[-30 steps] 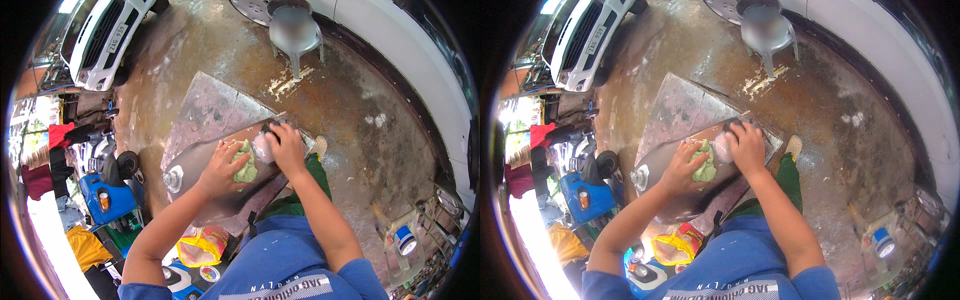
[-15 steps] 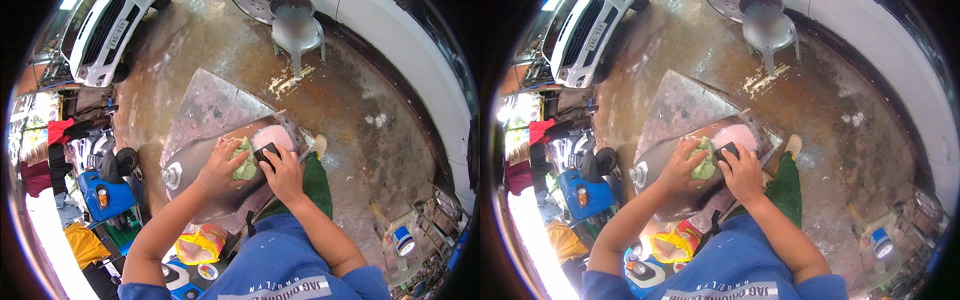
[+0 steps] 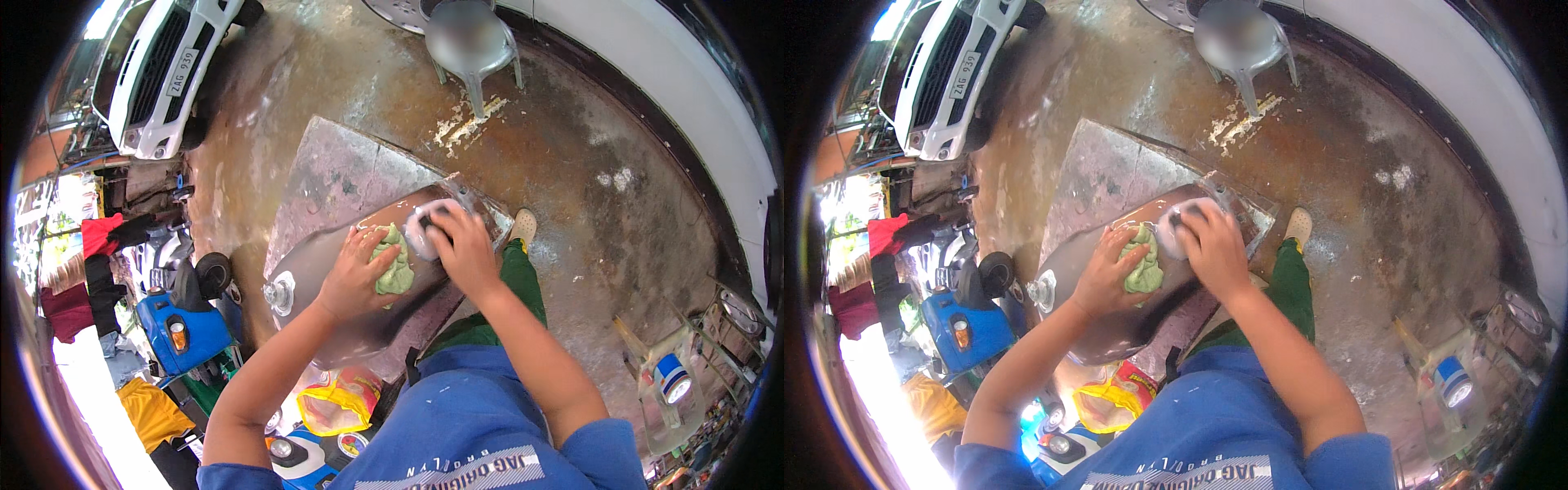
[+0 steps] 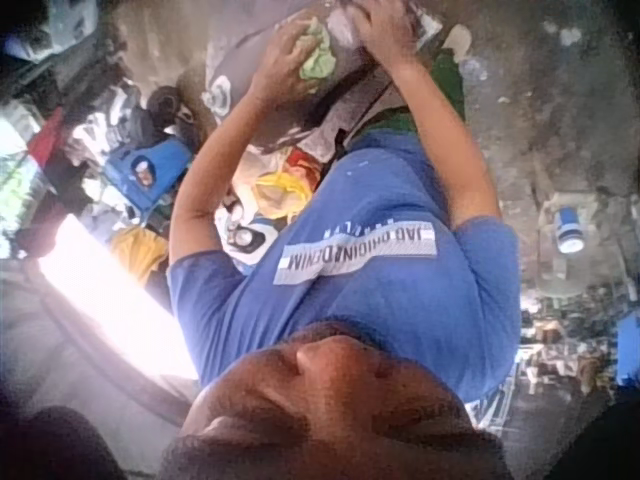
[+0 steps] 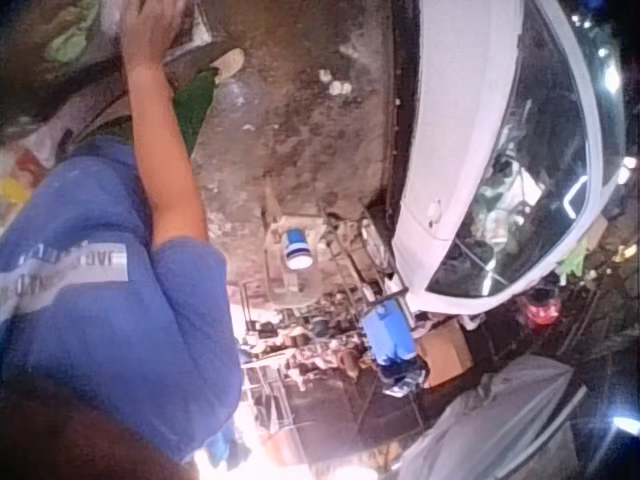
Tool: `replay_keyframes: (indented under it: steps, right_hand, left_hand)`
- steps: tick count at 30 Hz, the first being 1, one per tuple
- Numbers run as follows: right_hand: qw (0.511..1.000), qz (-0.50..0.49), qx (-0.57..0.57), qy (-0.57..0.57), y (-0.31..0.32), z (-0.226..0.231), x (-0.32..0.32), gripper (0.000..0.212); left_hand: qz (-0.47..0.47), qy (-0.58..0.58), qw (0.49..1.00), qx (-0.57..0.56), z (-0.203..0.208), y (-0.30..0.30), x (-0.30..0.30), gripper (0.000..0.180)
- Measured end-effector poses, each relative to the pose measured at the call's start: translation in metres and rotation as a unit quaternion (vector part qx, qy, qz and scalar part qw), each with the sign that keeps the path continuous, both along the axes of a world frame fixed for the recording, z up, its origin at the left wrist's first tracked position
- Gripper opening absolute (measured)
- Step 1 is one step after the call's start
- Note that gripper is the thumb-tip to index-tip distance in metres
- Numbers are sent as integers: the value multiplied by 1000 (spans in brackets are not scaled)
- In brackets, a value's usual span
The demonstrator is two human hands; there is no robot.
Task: The person uses a black sanding block and a green cloth to sand and wipe a brown car part resting on a metal table. The person repeatedly sands the surface and wipes it down with the cloth.
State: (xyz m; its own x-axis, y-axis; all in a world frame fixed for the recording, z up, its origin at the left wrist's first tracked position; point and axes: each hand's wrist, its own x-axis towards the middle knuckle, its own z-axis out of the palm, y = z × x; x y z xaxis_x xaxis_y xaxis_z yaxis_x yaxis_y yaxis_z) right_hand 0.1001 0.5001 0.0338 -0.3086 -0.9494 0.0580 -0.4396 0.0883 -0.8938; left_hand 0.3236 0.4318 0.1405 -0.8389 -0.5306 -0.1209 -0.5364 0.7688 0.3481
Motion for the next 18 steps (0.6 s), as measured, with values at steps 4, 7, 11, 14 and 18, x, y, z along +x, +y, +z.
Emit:
replay_keyframes:
  steps: [4,7,11,14,18]
  right_hand:
    - [998,-4,56,-5,-41,-12,-5,42]
    - [999,-11,45,8,-38,-8,-1,46]
    - [999,-13,35,-21,-18,-12,-6,47]
    - [998,20,29,-58,44,1,4,40]
    - [997,12,28,-64,26,2,-1,40]
  left_hand:
    - [-8,2,1000,1,-1,-2,-1,85]
    - [-3,-6,1000,-3,-3,-2,0,85]
    - [-8,-9,1000,1,-7,-4,1,87]
    - [12,-13,1000,8,-6,1,8,88]
    - [4,-18,1000,9,-5,0,5,88]
